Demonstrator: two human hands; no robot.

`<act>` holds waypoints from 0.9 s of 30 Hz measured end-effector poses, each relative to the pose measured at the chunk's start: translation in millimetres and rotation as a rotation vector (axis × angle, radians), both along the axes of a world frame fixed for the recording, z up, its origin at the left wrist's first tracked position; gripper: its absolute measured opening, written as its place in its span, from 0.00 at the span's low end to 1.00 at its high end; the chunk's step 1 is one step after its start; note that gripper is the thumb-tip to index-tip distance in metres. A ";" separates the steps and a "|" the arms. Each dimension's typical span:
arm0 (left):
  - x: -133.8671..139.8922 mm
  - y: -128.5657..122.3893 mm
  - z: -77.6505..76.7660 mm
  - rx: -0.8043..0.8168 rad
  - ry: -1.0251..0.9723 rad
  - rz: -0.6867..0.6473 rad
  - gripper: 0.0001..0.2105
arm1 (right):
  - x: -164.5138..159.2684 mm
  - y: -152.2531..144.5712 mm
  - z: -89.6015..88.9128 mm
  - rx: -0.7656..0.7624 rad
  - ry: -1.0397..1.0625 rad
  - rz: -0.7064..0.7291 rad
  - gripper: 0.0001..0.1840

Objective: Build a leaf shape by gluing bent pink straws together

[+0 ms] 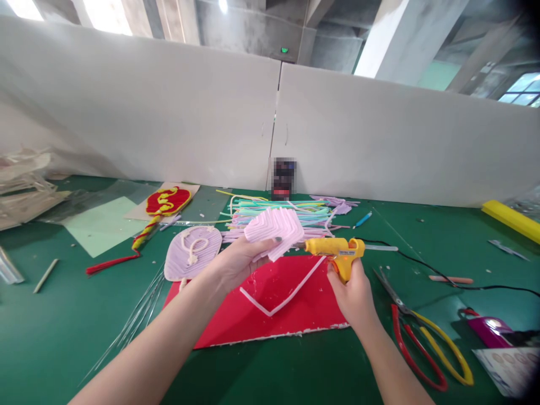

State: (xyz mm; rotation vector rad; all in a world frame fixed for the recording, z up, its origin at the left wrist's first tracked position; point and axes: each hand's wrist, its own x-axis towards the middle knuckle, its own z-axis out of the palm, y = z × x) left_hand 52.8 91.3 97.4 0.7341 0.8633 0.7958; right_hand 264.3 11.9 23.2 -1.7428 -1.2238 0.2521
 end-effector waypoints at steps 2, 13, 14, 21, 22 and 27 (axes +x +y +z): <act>0.0 0.4 -0.5 0.006 -0.008 -0.001 0.14 | 1.1 0.4 -0.3 0.003 -0.001 0.002 0.25; -0.7 -0.7 1.6 0.003 -0.010 0.006 0.20 | 11.3 4.5 -5.1 0.015 -0.039 0.008 0.24; -0.7 -0.7 1.9 0.001 -0.015 0.005 0.21 | 12.5 4.8 -5.7 0.012 -0.043 0.004 0.23; -0.1 -0.3 2.2 -0.006 -0.018 0.017 0.24 | 16.3 5.0 -7.5 0.013 -0.054 -0.027 0.19; -0.1 -0.2 2.1 -0.001 -0.018 0.017 0.24 | 16.2 5.0 -7.1 0.010 -0.054 -0.032 0.19; 0.3 -0.2 2.8 0.004 -0.024 0.014 0.25 | 14.1 5.6 -4.4 0.034 -0.038 -0.049 0.24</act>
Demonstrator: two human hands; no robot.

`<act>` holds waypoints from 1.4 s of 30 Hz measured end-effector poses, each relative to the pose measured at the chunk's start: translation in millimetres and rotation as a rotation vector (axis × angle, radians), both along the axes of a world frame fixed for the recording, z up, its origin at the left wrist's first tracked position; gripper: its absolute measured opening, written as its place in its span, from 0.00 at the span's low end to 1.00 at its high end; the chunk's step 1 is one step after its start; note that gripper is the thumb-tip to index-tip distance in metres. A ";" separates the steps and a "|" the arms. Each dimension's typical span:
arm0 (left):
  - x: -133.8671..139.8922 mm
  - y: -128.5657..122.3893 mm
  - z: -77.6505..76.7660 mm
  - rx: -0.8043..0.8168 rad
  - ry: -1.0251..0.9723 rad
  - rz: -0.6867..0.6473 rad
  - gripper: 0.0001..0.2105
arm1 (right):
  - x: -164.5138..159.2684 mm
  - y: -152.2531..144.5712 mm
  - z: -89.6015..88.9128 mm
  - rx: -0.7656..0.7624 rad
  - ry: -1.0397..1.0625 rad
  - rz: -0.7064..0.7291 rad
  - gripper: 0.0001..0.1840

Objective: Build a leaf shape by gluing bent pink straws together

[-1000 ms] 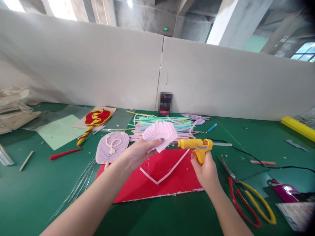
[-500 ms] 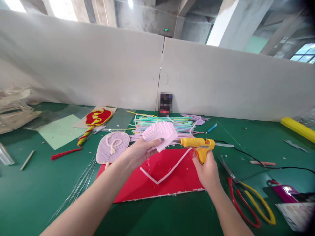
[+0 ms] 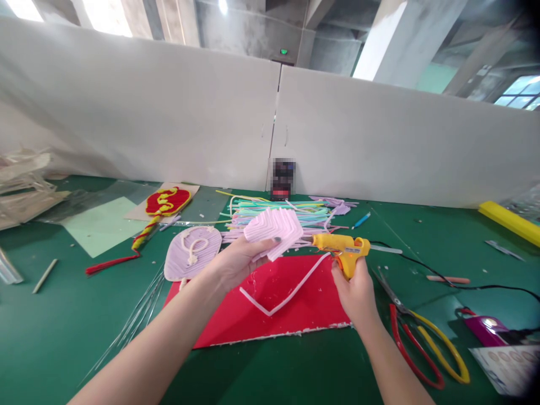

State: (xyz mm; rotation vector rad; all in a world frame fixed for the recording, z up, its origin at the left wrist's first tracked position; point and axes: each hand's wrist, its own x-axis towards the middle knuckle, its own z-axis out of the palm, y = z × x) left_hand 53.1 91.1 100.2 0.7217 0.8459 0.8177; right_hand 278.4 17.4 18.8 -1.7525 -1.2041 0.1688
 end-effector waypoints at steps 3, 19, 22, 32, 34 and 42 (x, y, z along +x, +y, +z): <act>0.5 -0.6 1.8 -0.011 0.000 0.008 0.25 | -1.2 0.1 0.8 -0.003 0.014 -0.014 0.24; -0.4 -1.9 3.9 -0.012 0.035 0.004 0.23 | -0.3 0.1 -1.0 0.008 0.018 -0.032 0.23; 0.0 -2.9 4.4 -0.017 0.037 0.002 0.21 | 0.9 0.4 -1.9 0.016 0.014 -0.036 0.23; 0.1 -3.7 5.5 -0.032 0.024 -0.006 0.17 | 0.5 -0.1 0.3 -0.030 0.038 -0.039 0.22; 0.2 -3.4 5.0 -0.030 0.016 -0.004 0.19 | 0.3 0.1 0.6 -0.037 0.048 -0.044 0.22; -3.1 -1.4 4.5 -0.029 0.005 -0.012 0.15 | -5.6 -0.7 10.7 -0.145 0.065 -0.112 0.28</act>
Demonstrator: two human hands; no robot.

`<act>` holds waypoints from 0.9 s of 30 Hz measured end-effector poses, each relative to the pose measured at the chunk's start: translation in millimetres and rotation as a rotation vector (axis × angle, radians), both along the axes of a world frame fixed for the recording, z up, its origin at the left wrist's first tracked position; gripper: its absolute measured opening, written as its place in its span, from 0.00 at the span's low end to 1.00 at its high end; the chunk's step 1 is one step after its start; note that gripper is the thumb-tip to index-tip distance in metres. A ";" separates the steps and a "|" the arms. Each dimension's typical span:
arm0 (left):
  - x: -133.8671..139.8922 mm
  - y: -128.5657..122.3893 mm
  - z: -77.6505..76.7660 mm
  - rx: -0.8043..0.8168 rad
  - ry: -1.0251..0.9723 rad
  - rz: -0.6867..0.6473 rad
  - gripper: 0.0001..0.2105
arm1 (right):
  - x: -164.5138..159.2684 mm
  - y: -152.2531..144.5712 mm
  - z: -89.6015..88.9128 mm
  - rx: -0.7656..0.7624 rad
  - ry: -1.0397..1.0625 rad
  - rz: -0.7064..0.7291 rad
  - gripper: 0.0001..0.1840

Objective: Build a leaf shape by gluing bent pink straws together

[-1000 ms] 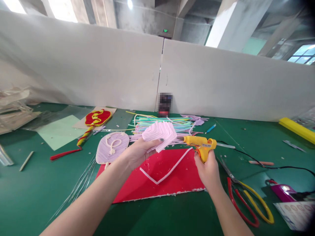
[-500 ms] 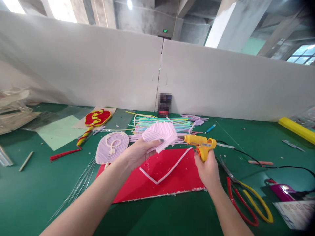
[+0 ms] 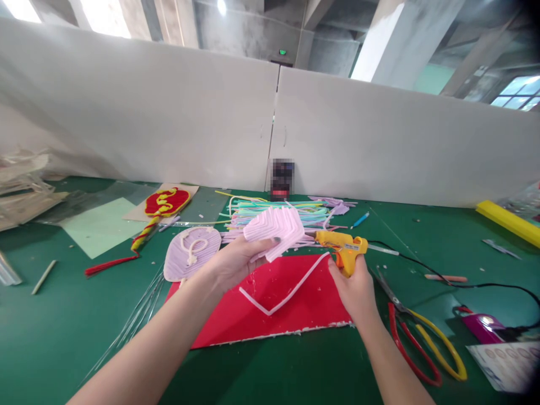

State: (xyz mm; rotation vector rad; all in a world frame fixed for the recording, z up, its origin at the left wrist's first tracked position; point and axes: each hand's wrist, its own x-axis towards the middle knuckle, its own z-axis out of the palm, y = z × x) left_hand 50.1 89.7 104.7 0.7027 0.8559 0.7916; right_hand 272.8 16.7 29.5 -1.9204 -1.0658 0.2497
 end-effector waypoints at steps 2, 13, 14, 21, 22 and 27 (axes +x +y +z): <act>-1.5 0.5 0.9 -0.005 -0.014 0.002 0.12 | 0.6 1.0 1.6 -0.086 -0.017 -0.018 0.27; -4.4 0.2 6.6 0.015 -0.083 -0.004 0.07 | 19.0 7.1 -25.1 -0.382 -0.478 0.082 0.26; -4.8 0.0 6.7 0.018 -0.086 -0.008 0.07 | 20.4 6.5 -26.9 -0.353 -0.538 0.070 0.26; -9.7 0.9 7.5 0.032 -0.045 0.006 0.11 | -8.1 -3.6 -10.3 0.097 -0.683 0.257 0.17; -10.6 1.0 8.6 0.037 -0.045 0.017 0.11 | -18.7 -7.4 -6.0 0.100 -0.658 0.438 0.16; -15.6 0.3 16.6 0.065 -0.078 0.029 0.09 | -65.3 -26.4 4.0 -0.160 -0.604 1.055 0.14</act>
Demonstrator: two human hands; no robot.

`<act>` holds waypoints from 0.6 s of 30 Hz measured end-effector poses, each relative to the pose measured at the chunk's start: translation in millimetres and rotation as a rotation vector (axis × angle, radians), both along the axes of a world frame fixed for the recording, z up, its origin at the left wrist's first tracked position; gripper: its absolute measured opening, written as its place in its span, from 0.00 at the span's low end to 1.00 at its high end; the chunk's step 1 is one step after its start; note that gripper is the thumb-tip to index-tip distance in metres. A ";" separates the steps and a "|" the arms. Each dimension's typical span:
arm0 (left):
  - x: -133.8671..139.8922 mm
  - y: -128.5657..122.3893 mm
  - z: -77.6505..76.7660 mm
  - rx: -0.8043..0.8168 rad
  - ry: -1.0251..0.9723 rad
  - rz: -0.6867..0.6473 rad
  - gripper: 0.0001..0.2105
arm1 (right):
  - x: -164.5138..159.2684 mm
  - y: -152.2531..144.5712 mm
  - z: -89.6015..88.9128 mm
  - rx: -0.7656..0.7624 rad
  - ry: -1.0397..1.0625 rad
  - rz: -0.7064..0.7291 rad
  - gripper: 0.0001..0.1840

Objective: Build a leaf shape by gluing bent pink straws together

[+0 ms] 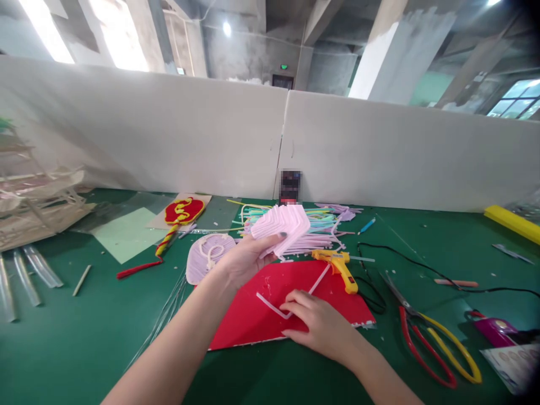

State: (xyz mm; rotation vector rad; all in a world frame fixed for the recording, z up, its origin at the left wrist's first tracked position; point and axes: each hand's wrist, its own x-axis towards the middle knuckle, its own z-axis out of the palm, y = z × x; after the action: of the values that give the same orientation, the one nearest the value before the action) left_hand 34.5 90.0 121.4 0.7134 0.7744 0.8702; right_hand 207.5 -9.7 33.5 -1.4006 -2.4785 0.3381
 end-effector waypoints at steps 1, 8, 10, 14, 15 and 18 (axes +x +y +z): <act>-0.9 -0.2 1.5 0.007 -0.004 -0.005 0.08 | -5.0 -1.9 -0.1 0.004 -0.039 0.015 0.11; -8.2 -3.0 10.0 0.039 -0.011 -0.002 0.08 | -15.6 -8.1 1.6 0.146 -0.276 -0.003 0.08; -11.3 -3.9 13.0 0.046 -0.015 0.000 0.08 | -15.0 -13.0 9.5 0.171 -0.180 -0.020 0.09; -17.2 -4.0 17.7 0.053 -0.056 0.055 0.10 | -6.4 -24.7 42.8 0.171 0.215 -0.111 0.08; -18.4 -3.7 18.3 0.059 -0.078 0.074 0.10 | -3.1 -27.3 53.1 0.195 0.328 -0.128 0.06; -21.4 -2.5 19.2 0.090 -0.150 0.109 0.10 | 6.4 -34.5 80.9 0.308 0.662 -0.326 0.04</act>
State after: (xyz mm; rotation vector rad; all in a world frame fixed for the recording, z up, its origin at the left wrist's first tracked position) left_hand 13.1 87.5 140.6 0.6816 0.6478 1.0506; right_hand 213.9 -44.1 114.4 -1.2704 -1.6623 0.2755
